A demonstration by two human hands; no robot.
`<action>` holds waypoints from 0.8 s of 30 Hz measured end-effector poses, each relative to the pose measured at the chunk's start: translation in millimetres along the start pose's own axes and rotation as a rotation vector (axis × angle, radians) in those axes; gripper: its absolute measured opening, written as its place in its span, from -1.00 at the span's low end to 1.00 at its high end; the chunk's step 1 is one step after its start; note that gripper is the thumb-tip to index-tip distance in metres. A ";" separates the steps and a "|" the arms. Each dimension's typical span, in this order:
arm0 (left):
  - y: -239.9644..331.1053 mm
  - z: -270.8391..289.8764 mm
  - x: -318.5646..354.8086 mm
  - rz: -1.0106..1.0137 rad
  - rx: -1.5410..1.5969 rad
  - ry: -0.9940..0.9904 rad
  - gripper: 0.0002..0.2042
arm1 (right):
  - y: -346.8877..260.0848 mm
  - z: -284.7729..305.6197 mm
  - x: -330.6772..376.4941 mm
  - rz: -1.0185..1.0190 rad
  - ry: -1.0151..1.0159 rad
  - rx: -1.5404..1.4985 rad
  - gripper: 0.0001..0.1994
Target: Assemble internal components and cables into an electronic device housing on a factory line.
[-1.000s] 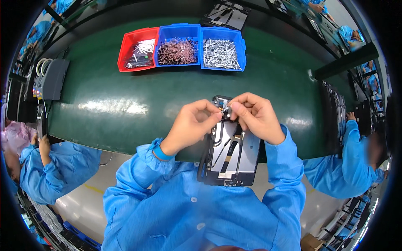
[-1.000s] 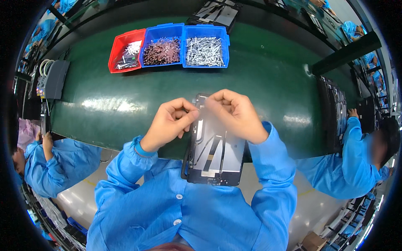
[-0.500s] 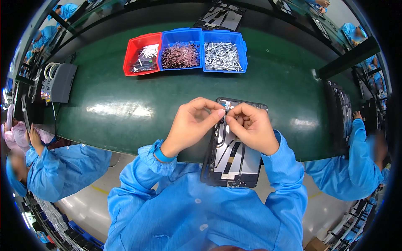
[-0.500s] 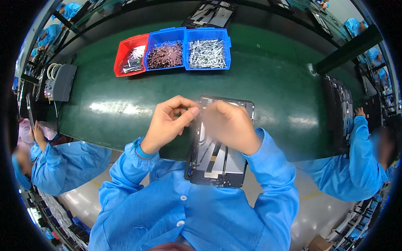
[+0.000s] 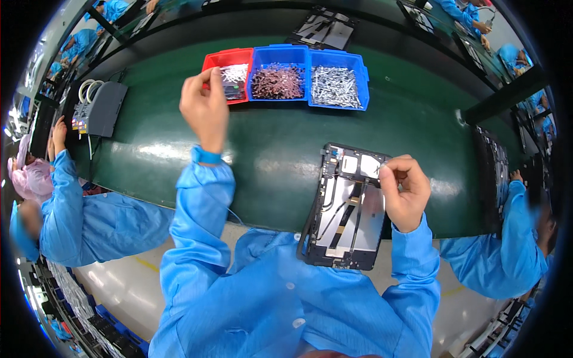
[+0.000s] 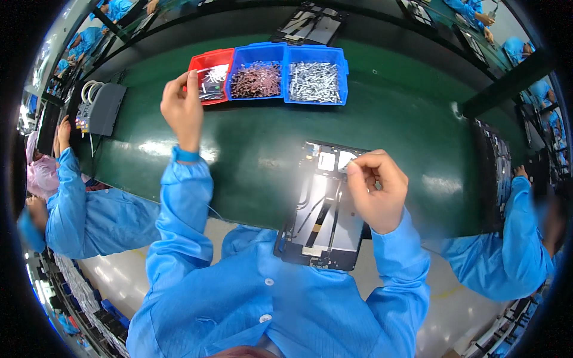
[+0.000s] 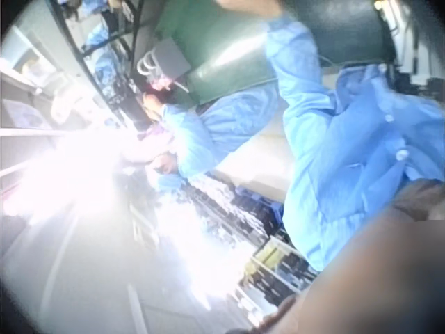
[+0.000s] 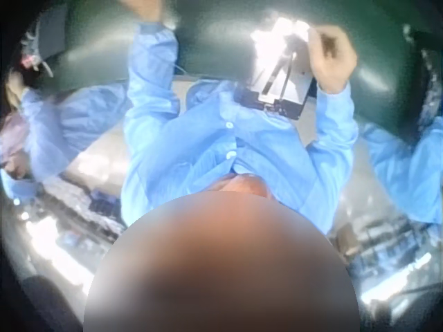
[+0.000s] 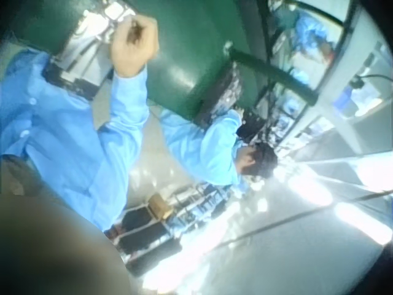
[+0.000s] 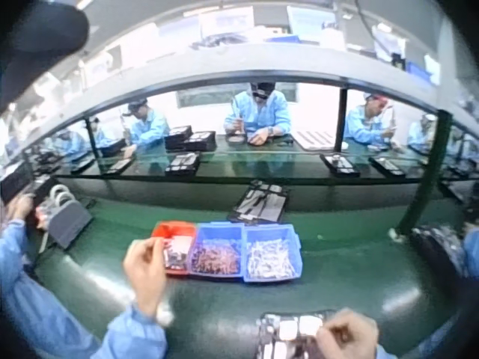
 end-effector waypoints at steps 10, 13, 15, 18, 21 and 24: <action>103.2 88.9 136.3 0.302 0.333 -1.428 -0.31 | 34.1 0.5 87.5 -0.166 0.238 -0.435 -0.92; 114.1 88.4 157.6 0.284 0.285 -1.373 -0.35 | 33.7 0.4 85.7 -0.208 0.276 -0.386 -0.94; 111.4 71.6 169.8 0.812 0.708 -1.359 -0.47 | 38.6 -2.2 88.2 -0.274 0.320 -0.393 -0.93; 131.4 66.1 151.1 1.046 0.792 -1.623 -0.58 | 35.5 -11.1 88.2 -0.225 0.260 -0.363 -0.93; 136.3 76.6 137.3 1.021 0.851 -1.513 -0.66 | 22.9 -10.8 73.4 -0.225 0.239 -0.391 -0.94; 130.5 95.8 125.1 0.836 0.915 -1.285 -0.73 | -16.3 1.1 40.9 -0.166 0.168 -0.413 -0.97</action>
Point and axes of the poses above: each hand's wrist, its own x-axis away from the middle knuckle, its own z-axis out of the back of the hand, y = z × x, the point moved 1 cm from there along -x, towards the middle knuckle, and after that the axes turned 7 degrees about -x, right-handed, at the moved point
